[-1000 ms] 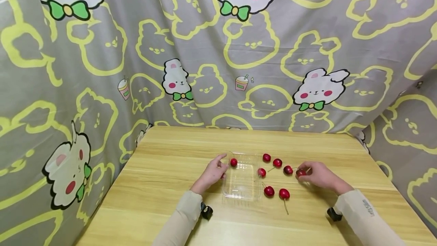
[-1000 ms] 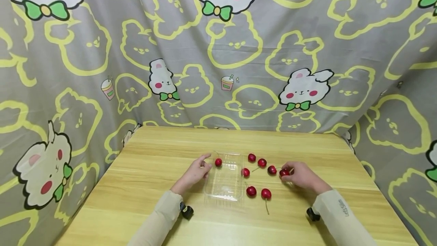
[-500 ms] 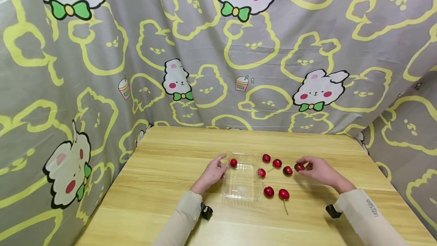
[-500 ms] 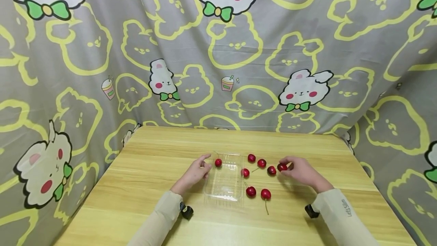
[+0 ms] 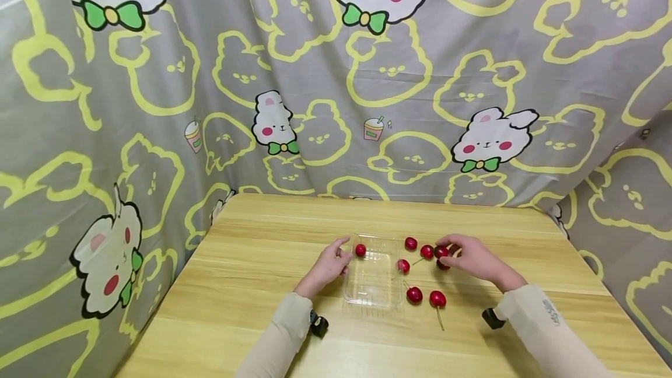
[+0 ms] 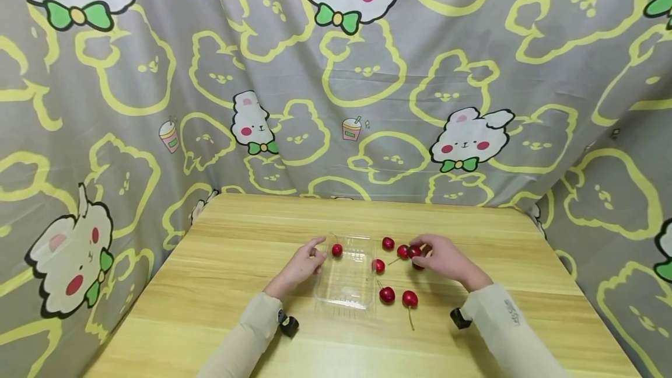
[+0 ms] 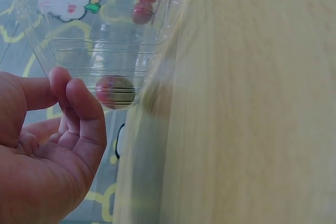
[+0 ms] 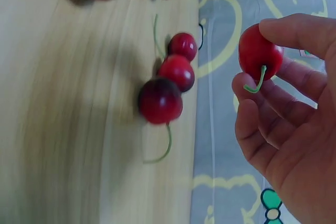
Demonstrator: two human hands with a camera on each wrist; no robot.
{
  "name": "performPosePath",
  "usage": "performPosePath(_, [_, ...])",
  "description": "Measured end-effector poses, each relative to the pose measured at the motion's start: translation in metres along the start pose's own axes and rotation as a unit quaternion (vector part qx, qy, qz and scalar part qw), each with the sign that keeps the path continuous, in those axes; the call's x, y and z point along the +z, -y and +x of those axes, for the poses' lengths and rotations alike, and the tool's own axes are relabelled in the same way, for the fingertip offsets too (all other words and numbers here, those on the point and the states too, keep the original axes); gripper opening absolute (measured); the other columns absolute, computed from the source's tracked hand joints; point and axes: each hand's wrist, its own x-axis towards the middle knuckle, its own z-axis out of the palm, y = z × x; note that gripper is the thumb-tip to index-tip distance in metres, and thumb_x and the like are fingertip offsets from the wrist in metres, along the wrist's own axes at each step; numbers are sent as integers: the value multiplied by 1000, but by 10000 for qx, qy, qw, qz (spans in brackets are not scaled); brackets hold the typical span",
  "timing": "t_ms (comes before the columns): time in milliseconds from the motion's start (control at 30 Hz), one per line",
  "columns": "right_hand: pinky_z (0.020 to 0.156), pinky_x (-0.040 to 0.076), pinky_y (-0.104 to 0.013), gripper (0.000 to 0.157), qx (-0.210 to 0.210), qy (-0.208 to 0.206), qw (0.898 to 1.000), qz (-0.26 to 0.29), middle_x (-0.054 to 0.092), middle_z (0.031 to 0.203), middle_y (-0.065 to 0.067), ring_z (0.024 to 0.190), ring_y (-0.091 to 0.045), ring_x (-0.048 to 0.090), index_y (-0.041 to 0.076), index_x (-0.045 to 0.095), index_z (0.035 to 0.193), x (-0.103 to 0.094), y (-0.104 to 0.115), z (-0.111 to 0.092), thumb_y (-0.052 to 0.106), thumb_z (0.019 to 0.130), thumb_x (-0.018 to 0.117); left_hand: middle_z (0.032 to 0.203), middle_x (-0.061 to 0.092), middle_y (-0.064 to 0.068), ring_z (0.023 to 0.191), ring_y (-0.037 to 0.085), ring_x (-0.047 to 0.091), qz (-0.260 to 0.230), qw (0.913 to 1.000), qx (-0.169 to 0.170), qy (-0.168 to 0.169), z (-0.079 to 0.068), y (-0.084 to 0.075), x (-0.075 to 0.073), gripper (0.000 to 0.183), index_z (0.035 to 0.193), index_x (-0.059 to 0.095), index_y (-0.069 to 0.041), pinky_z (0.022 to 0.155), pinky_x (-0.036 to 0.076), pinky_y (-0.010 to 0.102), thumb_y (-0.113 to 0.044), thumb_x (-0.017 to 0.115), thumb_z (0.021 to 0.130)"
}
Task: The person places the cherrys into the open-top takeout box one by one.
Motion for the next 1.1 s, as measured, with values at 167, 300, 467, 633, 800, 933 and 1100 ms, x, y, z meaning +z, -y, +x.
performPosePath(167, [66, 52, -26, 32, -123, 50, 9998, 153, 64, 96, -2, 85, -17, 59, 0, 63, 113, 7, 10, 8, 12, 84, 71, 76, 49, 5, 54, 12, 52, -48, 10000, 4, 38, 2, 1, 0, 53, 144, 32, 1, 52, 48, 25, -3, 52, 96])
performPosePath(300, [65, 52, -26, 31, -155, 148, 9994, 264, 63, 97, -2, 85, -17, 60, 2, 64, 113, 12, 19, 16, 12, 84, 71, 76, 49, 5, 54, 12, 53, 21, 10000, 28, 49, 2, 2, 0, 52, 144, 32, 2, 52, 48, 25, -4, 52, 96])
performPosePath(467, [64, 51, -28, 31, -213, 309, 9986, 378, 63, 98, -1, 83, -17, 58, 4, 63, 114, 20, 31, 26, 11, 84, 70, 77, 50, 5, 54, 12, 53, 54, 10000, 12, 52, 3, 2, 0, 53, 145, 32, 1, 53, 49, 26, -4, 52, 96])
performPosePath(633, [71, 52, -31, 28, -380, 340, 9980, 365, 62, 93, 2, 84, -15, 58, 8, 62, 108, 30, 43, 36, 8, 82, 72, 76, 50, 6, 54, 12, 53, -25, 10000, 17, 40, 3, 1, 1, 53, 144, 32, 1, 52, 48, 25, -4, 52, 96])
performPosePath(800, [73, 51, -30, 27, -517, 423, 9972, 322, 61, 94, 4, 84, -14, 57, 9, 63, 107, 40, 52, 45, 10, 81, 72, 76, 50, 6, 54, 12, 53, -73, 10000, 30, 36, 3, 0, 1, 53, 145, 32, 1, 52, 48, 26, -4, 53, 96])
performPosePath(933, [70, 50, -28, 29, -720, 560, 9953, 317, 62, 97, 2, 83, -13, 56, 6, 65, 109, 48, 55, 50, 12, 82, 72, 77, 52, 10, 54, 13, 53, -60, 9999, 58, 65, -2, -10, 1, 52, 144, 31, 4, 56, 50, 32, -2, 51, 96])
performPosePath(1100, [66, 50, -26, 29, -1037, 619, 9924, 222, 61, 96, 1, 82, -14, 57, 3, 66, 109, 58, 60, 55, 12, 83, 71, 75, 50, 6, 54, 12, 52, -132, 9999, 15, 43, 0, -3, 2, 52, 144, 33, 2, 53, 48, 25, -2, 52, 95])
